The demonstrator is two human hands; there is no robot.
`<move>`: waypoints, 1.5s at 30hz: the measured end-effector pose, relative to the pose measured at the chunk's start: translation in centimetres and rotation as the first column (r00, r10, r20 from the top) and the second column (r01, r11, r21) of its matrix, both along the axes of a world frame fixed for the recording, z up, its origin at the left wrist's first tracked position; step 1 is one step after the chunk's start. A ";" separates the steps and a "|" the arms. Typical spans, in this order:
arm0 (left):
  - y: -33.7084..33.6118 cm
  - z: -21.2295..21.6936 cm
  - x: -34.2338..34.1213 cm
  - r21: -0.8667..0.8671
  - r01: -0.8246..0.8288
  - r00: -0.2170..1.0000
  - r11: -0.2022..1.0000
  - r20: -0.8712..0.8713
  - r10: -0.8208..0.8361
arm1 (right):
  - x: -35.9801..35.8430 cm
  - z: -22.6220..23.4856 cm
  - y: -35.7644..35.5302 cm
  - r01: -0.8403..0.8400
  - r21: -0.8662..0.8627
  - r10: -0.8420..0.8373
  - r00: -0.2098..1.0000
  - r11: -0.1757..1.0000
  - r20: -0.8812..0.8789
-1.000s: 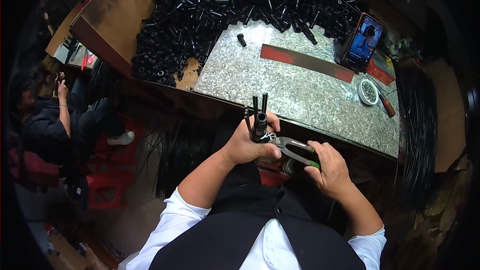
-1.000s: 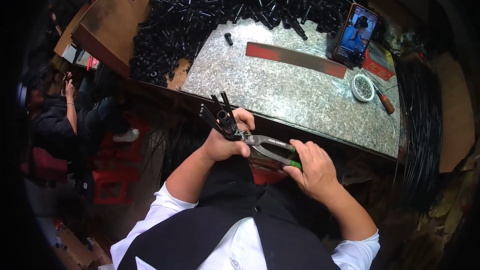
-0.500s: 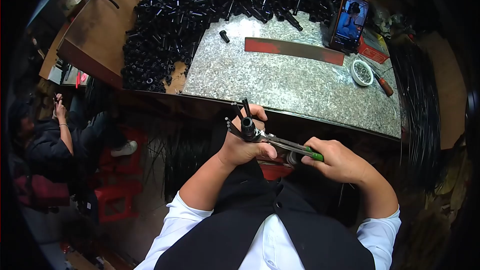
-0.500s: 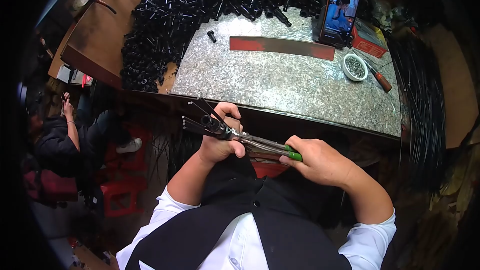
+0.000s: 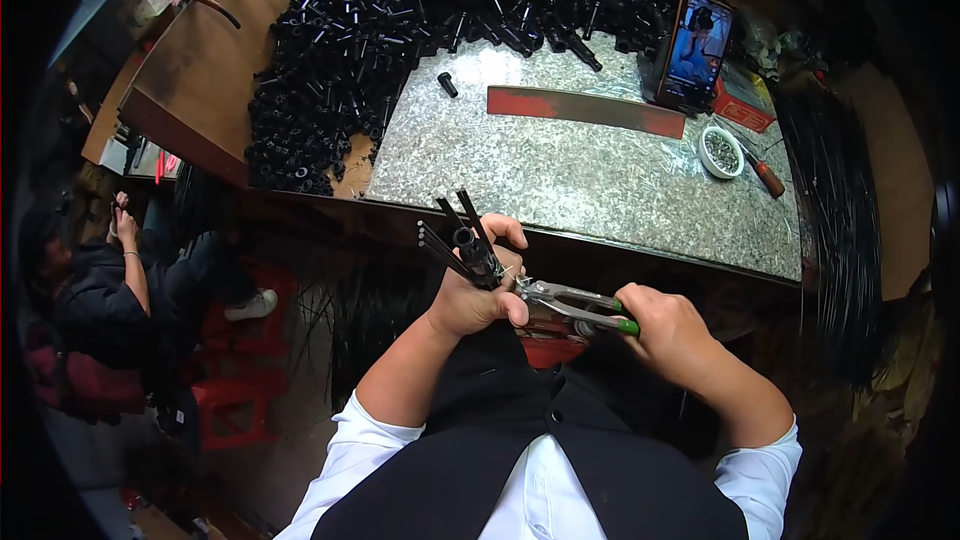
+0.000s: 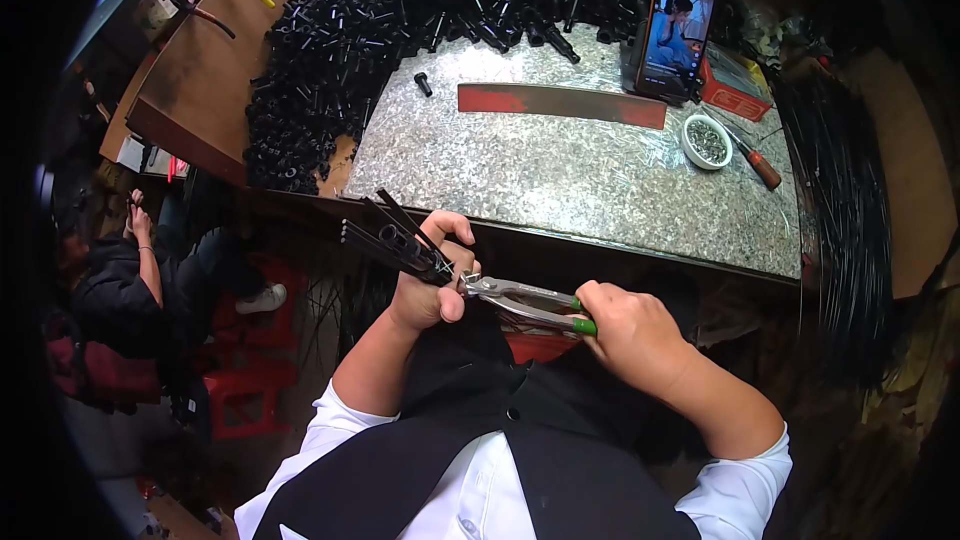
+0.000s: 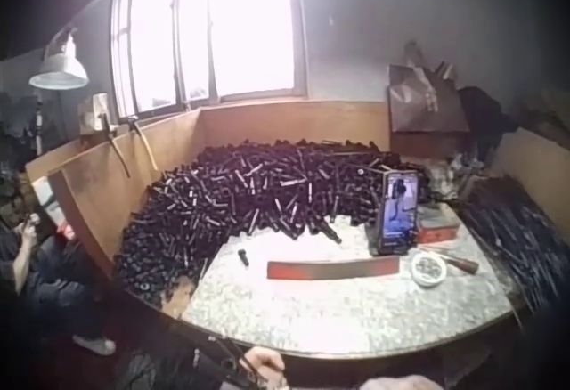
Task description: Assembling and trimming bundles of small black connector components using pliers at a production workbench.
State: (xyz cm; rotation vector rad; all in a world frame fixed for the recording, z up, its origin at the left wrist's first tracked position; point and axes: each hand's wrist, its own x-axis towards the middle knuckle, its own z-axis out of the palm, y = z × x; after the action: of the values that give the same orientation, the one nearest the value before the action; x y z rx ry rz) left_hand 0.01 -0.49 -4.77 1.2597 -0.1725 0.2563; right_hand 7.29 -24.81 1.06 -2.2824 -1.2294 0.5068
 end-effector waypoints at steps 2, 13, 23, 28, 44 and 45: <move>0.4 0.0 0.0 0.043 0.023 1.000 0.999 -0.008 -0.023 | 0.0 0.4 -0.3 -0.015 0.041 0.001 0.945 0.999 0.326; -0.7 0.7 0.3 -0.008 0.199 0.969 0.980 -0.150 -0.198 | -0.1 3.4 -0.8 -0.008 -0.105 0.074 0.765 0.994 0.640; -0.6 -0.1 0.5 -0.106 0.237 0.967 0.966 -0.072 -0.245 | 0.2 1.0 -0.9 -0.083 -0.077 0.095 0.982 0.994 0.163; -0.2 0.7 -0.3 -0.188 0.089 0.993 0.978 -0.057 -0.101 | -0.2 0.2 -0.6 -0.011 0.184 0.068 0.949 0.983 -0.309; -0.3 2.4 0.2 -0.275 0.190 0.979 0.942 -0.023 -0.204 | 1.4 4.6 -0.8 -0.035 0.288 -0.238 0.474 0.957 0.848; -0.5 2.4 0.4 -0.228 0.171 0.981 0.959 -0.046 -0.186 | 1.3 4.6 -0.8 -0.008 0.265 -0.240 0.394 0.964 0.887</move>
State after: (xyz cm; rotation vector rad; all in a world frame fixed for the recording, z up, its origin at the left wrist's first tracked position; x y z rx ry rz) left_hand 0.44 -0.98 -2.37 1.0205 -0.1931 0.0744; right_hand 8.59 -25.63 5.65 -2.4035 -1.4182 -1.1213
